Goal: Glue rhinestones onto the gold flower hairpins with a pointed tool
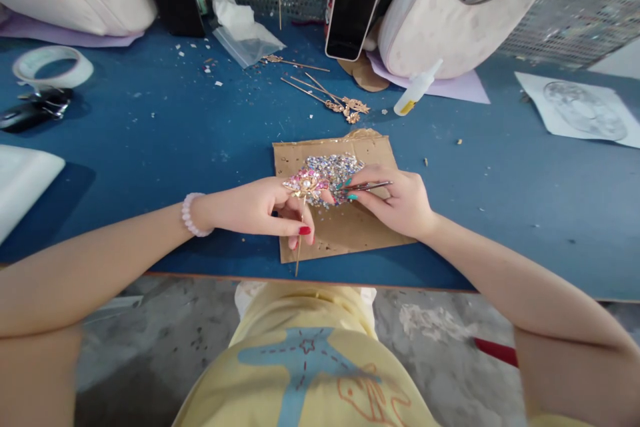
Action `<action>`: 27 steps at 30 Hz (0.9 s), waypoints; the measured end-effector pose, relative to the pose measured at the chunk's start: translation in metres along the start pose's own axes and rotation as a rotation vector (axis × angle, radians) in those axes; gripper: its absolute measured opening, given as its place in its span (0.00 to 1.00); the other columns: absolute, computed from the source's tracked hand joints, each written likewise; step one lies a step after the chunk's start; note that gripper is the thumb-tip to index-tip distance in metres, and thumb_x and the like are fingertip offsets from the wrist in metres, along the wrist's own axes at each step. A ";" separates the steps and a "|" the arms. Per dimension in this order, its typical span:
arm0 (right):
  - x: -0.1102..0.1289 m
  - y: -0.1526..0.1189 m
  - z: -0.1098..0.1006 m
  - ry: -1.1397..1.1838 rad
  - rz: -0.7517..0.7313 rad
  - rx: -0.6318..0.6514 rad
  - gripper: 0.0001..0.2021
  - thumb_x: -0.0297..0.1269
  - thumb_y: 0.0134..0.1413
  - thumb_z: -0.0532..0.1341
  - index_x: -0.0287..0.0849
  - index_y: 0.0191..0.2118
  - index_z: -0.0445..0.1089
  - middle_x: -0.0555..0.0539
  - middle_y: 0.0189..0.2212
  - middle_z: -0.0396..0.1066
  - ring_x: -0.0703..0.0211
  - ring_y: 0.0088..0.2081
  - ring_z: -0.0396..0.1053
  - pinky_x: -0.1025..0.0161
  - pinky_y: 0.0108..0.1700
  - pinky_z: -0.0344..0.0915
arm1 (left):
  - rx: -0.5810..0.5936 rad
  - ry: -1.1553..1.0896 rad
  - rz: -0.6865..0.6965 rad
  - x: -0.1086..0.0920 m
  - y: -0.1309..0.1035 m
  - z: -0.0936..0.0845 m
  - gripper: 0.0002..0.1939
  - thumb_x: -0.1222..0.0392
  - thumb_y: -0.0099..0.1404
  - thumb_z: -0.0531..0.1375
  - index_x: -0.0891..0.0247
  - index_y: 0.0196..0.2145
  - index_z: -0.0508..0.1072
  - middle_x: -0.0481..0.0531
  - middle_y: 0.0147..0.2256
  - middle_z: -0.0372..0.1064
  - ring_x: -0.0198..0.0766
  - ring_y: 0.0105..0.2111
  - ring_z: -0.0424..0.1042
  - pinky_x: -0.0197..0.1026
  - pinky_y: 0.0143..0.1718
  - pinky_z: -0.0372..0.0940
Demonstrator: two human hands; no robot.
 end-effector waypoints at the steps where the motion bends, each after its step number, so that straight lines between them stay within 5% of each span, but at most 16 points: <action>1: -0.001 0.000 0.000 0.009 0.016 0.004 0.05 0.36 0.61 0.63 0.45 0.37 0.77 0.50 0.34 0.81 0.61 0.37 0.79 0.63 0.43 0.74 | -0.011 0.001 0.001 0.000 0.000 0.000 0.09 0.68 0.68 0.59 0.58 0.39 0.79 0.48 0.36 0.82 0.30 0.26 0.79 0.30 0.32 0.74; 10: -0.002 0.000 0.000 0.049 0.006 0.008 0.04 0.34 0.60 0.64 0.44 0.36 0.76 0.49 0.34 0.81 0.61 0.37 0.80 0.64 0.43 0.74 | -0.022 -0.140 -0.003 0.003 0.000 0.000 0.22 0.69 0.68 0.59 0.55 0.58 0.70 0.49 0.36 0.81 0.33 0.28 0.80 0.35 0.33 0.74; 19: -0.002 -0.001 0.000 0.040 -0.007 0.011 0.04 0.36 0.61 0.64 0.44 0.37 0.77 0.50 0.35 0.81 0.61 0.38 0.80 0.63 0.43 0.75 | -0.089 -0.194 -0.056 0.014 -0.002 -0.009 0.25 0.66 0.67 0.63 0.52 0.61 0.68 0.48 0.38 0.82 0.37 0.32 0.83 0.37 0.38 0.75; 27: -0.002 0.000 0.000 0.061 -0.005 0.015 0.03 0.35 0.60 0.65 0.44 0.37 0.77 0.49 0.35 0.81 0.60 0.38 0.80 0.62 0.43 0.75 | -0.099 -0.256 -0.031 0.018 0.001 -0.013 0.33 0.69 0.66 0.64 0.59 0.66 0.60 0.59 0.44 0.81 0.40 0.41 0.83 0.40 0.44 0.75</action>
Point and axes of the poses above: each hand's wrist, its own y-axis towards the middle knuckle, its own z-axis out of the palm, x = y × z, the point moved 5 cm from there along y, towards the middle knuckle
